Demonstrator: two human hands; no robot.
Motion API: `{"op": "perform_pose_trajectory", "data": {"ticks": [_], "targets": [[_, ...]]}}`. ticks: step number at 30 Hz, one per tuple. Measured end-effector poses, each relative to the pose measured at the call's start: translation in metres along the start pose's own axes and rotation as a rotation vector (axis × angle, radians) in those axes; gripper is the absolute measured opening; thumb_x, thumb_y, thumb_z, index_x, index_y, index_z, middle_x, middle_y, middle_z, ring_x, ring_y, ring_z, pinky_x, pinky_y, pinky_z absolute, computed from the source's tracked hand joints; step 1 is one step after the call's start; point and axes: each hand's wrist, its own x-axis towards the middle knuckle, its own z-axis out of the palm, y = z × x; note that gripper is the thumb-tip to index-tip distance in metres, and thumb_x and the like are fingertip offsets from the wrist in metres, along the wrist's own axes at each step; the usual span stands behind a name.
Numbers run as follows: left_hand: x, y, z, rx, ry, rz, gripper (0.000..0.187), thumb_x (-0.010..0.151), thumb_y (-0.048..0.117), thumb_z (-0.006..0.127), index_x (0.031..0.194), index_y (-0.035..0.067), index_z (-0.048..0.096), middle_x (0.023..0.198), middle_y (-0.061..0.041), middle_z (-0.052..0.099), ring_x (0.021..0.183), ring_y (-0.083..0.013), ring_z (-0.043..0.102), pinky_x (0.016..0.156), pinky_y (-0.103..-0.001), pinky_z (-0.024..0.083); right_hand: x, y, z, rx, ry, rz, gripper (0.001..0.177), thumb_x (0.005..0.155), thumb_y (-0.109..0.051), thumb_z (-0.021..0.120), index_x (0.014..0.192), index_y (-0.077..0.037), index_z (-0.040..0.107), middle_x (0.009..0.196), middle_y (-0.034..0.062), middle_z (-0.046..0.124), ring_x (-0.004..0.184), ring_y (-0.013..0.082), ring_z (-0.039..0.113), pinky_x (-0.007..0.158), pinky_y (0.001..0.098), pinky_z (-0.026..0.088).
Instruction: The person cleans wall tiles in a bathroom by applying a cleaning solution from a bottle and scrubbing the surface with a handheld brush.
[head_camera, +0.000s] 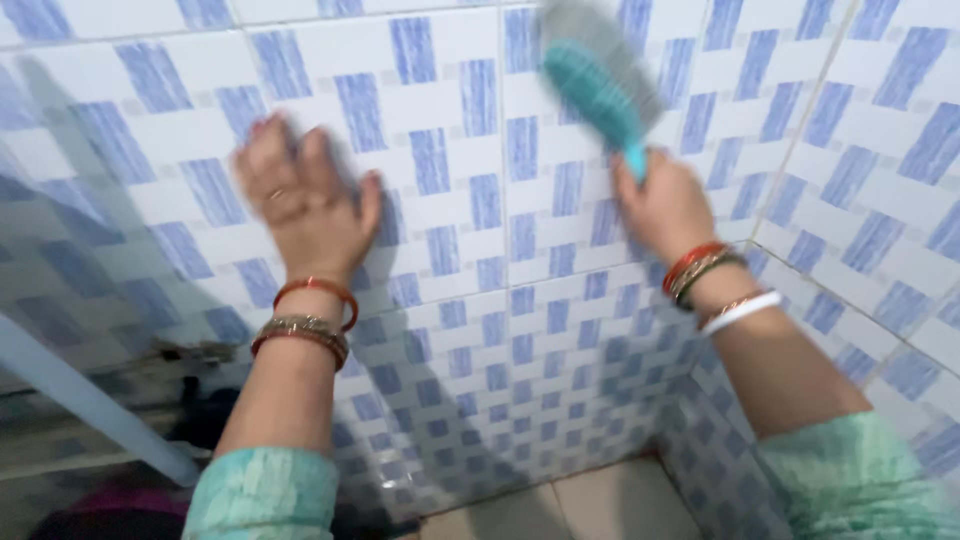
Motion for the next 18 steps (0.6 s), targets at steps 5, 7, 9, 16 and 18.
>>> {"op": "perform_pose_trajectory", "data": {"ticks": [5,7,9,16,18], "targets": [[0.018,0.086,0.030,-0.069,0.068,0.406,0.079,0.104,0.050,0.055,0.168,0.010,0.031,0.175,-0.012,0.013,0.161,-0.0297,0.007,0.130,-0.053,0.001,-0.064,0.054,0.015,-0.345,-0.275,-0.180,0.046,0.101,-0.050,0.050,0.091,-0.006,0.062,0.069,0.0148,0.068,0.060,0.0344,0.066,0.058,0.0468,0.055],[0.010,0.105,0.037,-0.010,0.099,0.367,0.080,0.101,0.047,0.054,0.169,0.012,0.029,0.175,-0.009,0.015,0.161,-0.0257,0.009,0.130,-0.053,0.001,-0.074,0.082,0.009,-0.314,-0.385,-0.060,0.040,0.096,-0.048,0.049,0.098,-0.012,0.066,0.068,0.0134,0.070,0.059,0.0330,0.069,0.059,0.0463,0.056],[0.002,0.108,0.040,0.013,0.135,0.367,0.078,0.103,0.047,0.054,0.168,0.013,0.030,0.174,-0.009,0.018,0.161,-0.0258,0.011,0.130,-0.053,0.002,-0.073,0.103,-0.008,-0.374,-0.283,-0.004,0.046,0.097,-0.052,0.051,0.100,-0.009,0.065,0.072,0.0154,0.070,0.064,0.0342,0.070,0.061,0.0478,0.057],[-0.001,0.103,0.051,0.024,0.173,0.384,0.070,0.106,0.044,0.054,0.166,0.012,0.038,0.173,-0.010,0.026,0.160,-0.0271,0.017,0.130,-0.053,0.006,0.007,0.070,-0.039,0.025,0.159,-0.034,0.049,0.107,-0.044,0.052,0.095,0.001,0.066,0.077,0.0241,0.066,0.072,0.0425,0.065,0.065,0.0521,0.050],[-0.002,0.103,0.050,0.024,0.186,0.387,0.069,0.106,0.044,0.054,0.166,0.013,0.039,0.173,-0.010,0.027,0.161,-0.0265,0.017,0.131,-0.052,0.006,0.014,0.043,-0.029,0.059,0.122,0.005,0.050,0.107,-0.045,0.051,0.093,0.001,0.065,0.074,0.0226,0.066,0.069,0.0403,0.066,0.064,0.0516,0.051]]}}
